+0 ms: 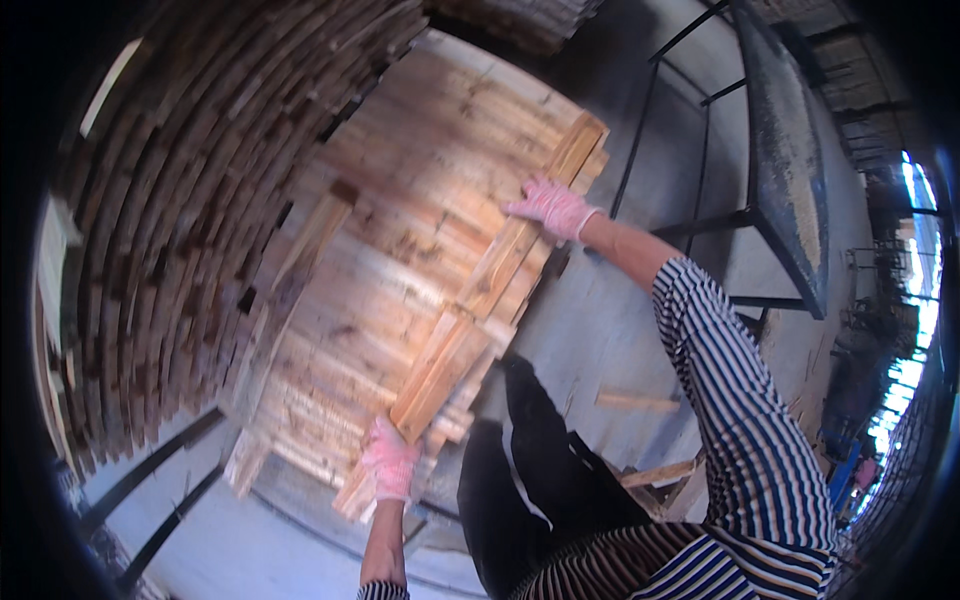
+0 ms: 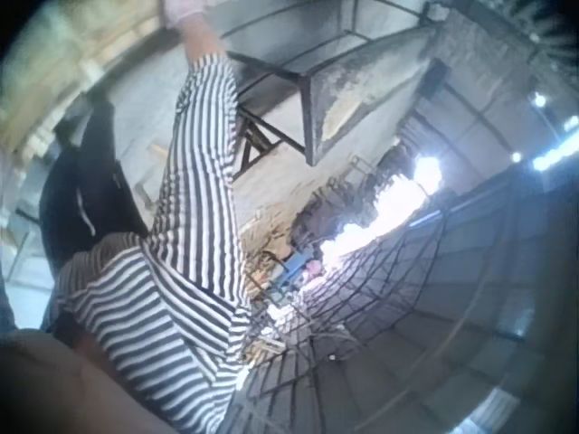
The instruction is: The person repeatedly picks up bundles of wooden planks from a metal rack and stacks them onto a growing pile on the floor. The task involves lifting, carrying, and placing the wood in a repetitive cycle within a warehouse environment.
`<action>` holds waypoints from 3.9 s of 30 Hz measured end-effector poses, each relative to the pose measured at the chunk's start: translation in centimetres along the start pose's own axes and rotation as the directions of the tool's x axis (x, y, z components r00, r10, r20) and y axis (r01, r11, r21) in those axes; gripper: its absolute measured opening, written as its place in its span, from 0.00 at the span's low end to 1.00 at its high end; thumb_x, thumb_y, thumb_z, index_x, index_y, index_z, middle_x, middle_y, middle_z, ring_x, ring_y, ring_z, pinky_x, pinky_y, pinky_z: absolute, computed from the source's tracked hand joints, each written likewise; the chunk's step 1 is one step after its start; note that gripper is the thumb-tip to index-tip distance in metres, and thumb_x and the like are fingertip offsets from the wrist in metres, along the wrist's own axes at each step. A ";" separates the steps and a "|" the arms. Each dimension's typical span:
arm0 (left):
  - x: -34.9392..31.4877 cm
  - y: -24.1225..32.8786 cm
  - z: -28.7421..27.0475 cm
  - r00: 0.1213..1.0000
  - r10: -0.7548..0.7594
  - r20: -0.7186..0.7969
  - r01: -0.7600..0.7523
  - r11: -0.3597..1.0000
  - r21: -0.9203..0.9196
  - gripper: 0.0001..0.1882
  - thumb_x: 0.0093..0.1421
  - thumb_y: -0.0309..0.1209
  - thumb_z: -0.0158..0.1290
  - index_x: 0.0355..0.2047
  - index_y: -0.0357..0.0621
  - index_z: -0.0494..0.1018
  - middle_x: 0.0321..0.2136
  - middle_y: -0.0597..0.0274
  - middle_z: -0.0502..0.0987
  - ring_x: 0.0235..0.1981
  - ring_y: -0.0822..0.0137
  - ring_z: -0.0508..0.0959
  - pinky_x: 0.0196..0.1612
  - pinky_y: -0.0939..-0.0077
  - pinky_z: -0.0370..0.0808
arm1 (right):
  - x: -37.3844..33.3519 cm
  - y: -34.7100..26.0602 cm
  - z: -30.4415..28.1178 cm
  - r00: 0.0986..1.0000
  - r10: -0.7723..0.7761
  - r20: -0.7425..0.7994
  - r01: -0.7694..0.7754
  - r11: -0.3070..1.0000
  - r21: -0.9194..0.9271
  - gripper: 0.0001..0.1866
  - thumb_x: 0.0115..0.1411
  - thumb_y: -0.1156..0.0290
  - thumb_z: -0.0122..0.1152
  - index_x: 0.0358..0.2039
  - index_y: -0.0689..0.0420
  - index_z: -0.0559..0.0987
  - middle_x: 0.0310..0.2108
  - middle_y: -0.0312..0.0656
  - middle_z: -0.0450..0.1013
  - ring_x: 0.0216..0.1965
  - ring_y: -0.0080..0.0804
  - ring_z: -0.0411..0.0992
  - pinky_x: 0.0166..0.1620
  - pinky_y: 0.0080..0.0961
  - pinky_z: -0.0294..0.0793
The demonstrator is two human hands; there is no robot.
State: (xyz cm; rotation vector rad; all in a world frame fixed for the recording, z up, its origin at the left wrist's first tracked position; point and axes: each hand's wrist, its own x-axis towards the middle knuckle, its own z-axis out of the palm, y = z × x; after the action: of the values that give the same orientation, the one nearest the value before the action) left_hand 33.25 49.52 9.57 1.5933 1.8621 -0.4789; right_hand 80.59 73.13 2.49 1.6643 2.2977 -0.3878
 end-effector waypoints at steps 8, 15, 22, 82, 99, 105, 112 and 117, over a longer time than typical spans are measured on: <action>1.4 1.0 -4.0 0.996 0.080 0.050 -0.071 0.985 -0.158 0.47 0.44 0.53 0.71 0.59 0.42 0.67 0.47 0.42 0.79 0.50 0.44 0.79 0.52 0.53 0.77 | 0.6 1.0 -3.8 0.986 -0.164 0.035 0.161 0.984 0.070 0.25 0.63 0.56 0.56 0.61 0.40 0.72 0.56 0.56 0.65 0.59 0.61 0.65 0.62 0.47 0.68; 4.0 1.1 -13.3 0.935 0.313 0.169 -0.159 0.792 -0.590 0.58 0.41 0.66 0.69 0.63 0.37 0.67 0.48 0.43 0.80 0.46 0.51 0.82 0.52 0.62 0.77 | 0.7 -17.8 -5.2 0.968 -0.223 -0.117 0.194 0.359 0.913 0.53 0.66 0.46 0.59 0.74 0.65 0.41 0.67 0.65 0.57 0.68 0.51 0.60 0.69 0.38 0.62; 4.6 8.2 -16.7 0.954 0.254 0.157 0.043 0.401 -0.915 0.51 0.45 0.58 0.71 0.61 0.34 0.68 0.46 0.50 0.80 0.44 0.59 0.81 0.46 0.65 0.79 | 2.6 -25.4 -16.5 0.982 -0.020 0.190 -0.191 -0.071 0.979 0.53 0.63 0.39 0.59 0.74 0.63 0.50 0.62 0.51 0.70 0.62 0.43 0.70 0.66 0.30 0.64; -16.7 -7.7 9.7 0.792 -0.583 0.179 -0.364 -0.688 -0.628 0.22 0.71 0.37 0.54 0.60 0.37 0.70 0.50 0.62 0.77 0.47 0.71 0.76 0.53 0.76 0.75 | 3.2 -28.9 -6.8 0.985 -0.138 -0.107 0.145 0.987 0.062 0.46 0.63 0.52 0.64 0.74 0.54 0.52 0.74 0.60 0.45 0.74 0.59 0.47 0.73 0.45 0.53; -27.1 -40.7 35.5 0.735 -0.465 0.494 -0.430 -0.882 -0.192 0.19 0.70 0.44 0.52 0.23 0.61 0.60 0.16 0.79 0.56 0.14 0.78 0.55 0.18 0.76 0.49 | -13.0 -80.0 11.7 0.650 -0.689 0.321 0.563 0.720 0.406 0.48 0.58 0.54 0.68 0.74 0.53 0.54 0.72 0.58 0.53 0.73 0.54 0.51 0.73 0.38 0.53; -17.6 -47.8 45.1 0.685 -0.325 0.652 -0.289 -0.943 -0.166 0.21 0.65 0.57 0.54 0.26 0.59 0.64 0.19 0.73 0.58 0.20 0.68 0.59 0.23 0.68 0.54 | -1.5 -90.9 15.5 0.686 -0.591 0.424 0.592 0.792 0.148 0.50 0.57 0.59 0.66 0.73 0.57 0.50 0.73 0.64 0.47 0.68 0.60 0.60 0.67 0.40 0.67; -2.8 -55.8 53.8 0.585 -0.081 0.807 -0.354 -0.921 0.164 0.58 0.53 0.71 0.57 0.74 0.54 0.49 0.74 0.49 0.50 0.73 0.48 0.53 0.71 0.33 0.40 | 18.7 -102.6 22.0 0.765 -0.621 0.168 0.643 0.738 -0.202 0.48 0.60 0.55 0.66 0.73 0.54 0.51 0.71 0.56 0.53 0.69 0.53 0.59 0.68 0.42 0.63; 4.7 -59.3 54.9 0.386 0.068 0.920 -0.243 -0.954 0.173 0.52 0.56 0.68 0.56 0.72 0.54 0.56 0.71 0.54 0.59 0.70 0.48 0.59 0.70 0.31 0.44 | 26.2 -104.0 25.6 0.838 -0.509 0.197 0.544 0.809 -0.224 0.54 0.49 0.45 0.76 0.71 0.50 0.58 0.65 0.52 0.64 0.67 0.53 0.63 0.64 0.46 0.68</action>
State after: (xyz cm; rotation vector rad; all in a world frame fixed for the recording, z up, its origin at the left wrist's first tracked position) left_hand -12.16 5.88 -41.27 2.8892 -1.5922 -1.8450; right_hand -24.56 55.22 -25.47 0.8234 2.5475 -0.2595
